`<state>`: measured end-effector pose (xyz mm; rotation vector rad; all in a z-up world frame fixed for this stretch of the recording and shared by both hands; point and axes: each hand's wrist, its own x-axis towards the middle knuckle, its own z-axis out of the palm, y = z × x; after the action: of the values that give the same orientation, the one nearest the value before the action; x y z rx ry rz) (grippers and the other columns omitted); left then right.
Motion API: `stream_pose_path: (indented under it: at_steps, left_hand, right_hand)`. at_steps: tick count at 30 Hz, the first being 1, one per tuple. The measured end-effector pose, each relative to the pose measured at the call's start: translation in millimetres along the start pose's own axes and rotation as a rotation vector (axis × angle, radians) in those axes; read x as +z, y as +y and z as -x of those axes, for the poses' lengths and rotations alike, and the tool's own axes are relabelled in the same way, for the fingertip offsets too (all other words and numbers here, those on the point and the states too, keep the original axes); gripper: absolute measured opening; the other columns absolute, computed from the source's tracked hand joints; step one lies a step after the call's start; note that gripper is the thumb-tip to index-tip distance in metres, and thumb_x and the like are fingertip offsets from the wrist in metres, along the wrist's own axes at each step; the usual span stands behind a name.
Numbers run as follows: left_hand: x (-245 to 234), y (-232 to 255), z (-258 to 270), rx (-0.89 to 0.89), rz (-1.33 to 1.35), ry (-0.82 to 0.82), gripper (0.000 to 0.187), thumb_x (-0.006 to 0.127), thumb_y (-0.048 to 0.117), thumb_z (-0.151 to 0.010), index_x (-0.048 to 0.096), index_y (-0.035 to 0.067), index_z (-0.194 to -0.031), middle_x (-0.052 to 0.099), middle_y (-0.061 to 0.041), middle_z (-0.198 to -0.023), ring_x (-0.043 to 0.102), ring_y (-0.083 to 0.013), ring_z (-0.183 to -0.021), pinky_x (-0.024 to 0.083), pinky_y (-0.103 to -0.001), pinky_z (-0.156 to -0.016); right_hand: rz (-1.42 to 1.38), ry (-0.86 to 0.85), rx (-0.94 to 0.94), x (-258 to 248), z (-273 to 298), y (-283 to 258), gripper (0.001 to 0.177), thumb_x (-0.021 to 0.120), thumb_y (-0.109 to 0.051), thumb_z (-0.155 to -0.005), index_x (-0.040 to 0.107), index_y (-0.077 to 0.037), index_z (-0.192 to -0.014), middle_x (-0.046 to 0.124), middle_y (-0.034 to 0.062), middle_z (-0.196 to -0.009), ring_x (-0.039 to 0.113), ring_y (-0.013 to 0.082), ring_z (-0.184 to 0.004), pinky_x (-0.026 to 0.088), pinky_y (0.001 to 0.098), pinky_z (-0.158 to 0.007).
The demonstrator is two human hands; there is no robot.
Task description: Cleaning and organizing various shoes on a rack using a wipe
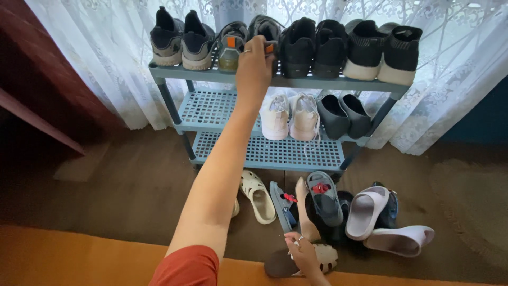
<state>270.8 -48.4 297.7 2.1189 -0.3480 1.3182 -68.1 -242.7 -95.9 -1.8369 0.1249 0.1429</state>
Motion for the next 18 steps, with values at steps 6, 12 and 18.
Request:
stream_pose_path:
  at_steps: [6, 12, 18]
  left_hand:
    - [-35, -19, -20, -0.006, 0.019, -0.152, 0.046, 0.074, 0.014, -0.094, 0.053, 0.015, -0.135, 0.069, -0.011, -0.121, 0.067, -0.0390, -0.106, 0.054, -0.050, -0.085]
    - [-61, -46, -23, 0.381, -0.305, 0.062, 0.077, 0.075, 0.010, -0.067, 0.051, 0.013, -0.140, 0.058, -0.008, -0.131, 0.053, -0.0313, -0.122, 0.056, -0.050, -0.092]
    - [-49, -50, -14, 0.209, -0.238, -0.101, 0.057, 0.072, 0.000, -0.082, 0.061, 0.018, -0.135, 0.053, -0.006, -0.123, 0.052, -0.0313, -0.122, 0.058, -0.041, -0.083]
  right_hand:
    - [0.017, -0.010, 0.060, -1, 2, -4, 0.024, 0.064, -0.025, -0.095, 0.073, -0.010, -0.112, 0.067, -0.0001, -0.070, 0.061, 0.0082, -0.057, 0.048, 0.0273, -0.053]
    - [-0.041, -0.016, 0.098, 3, -1, 12, 0.025, 0.065, -0.025, -0.095, 0.074, -0.009, -0.113, 0.063, 0.0009, -0.065, 0.057, 0.0084, -0.055, 0.044, 0.0279, -0.051]
    - [0.043, -0.040, 0.102, -3, -1, 1, 0.026, 0.063, -0.029, -0.097, 0.073, -0.010, -0.112, 0.062, 0.0005, -0.064, 0.057, 0.0084, -0.055, 0.044, 0.0282, -0.052]
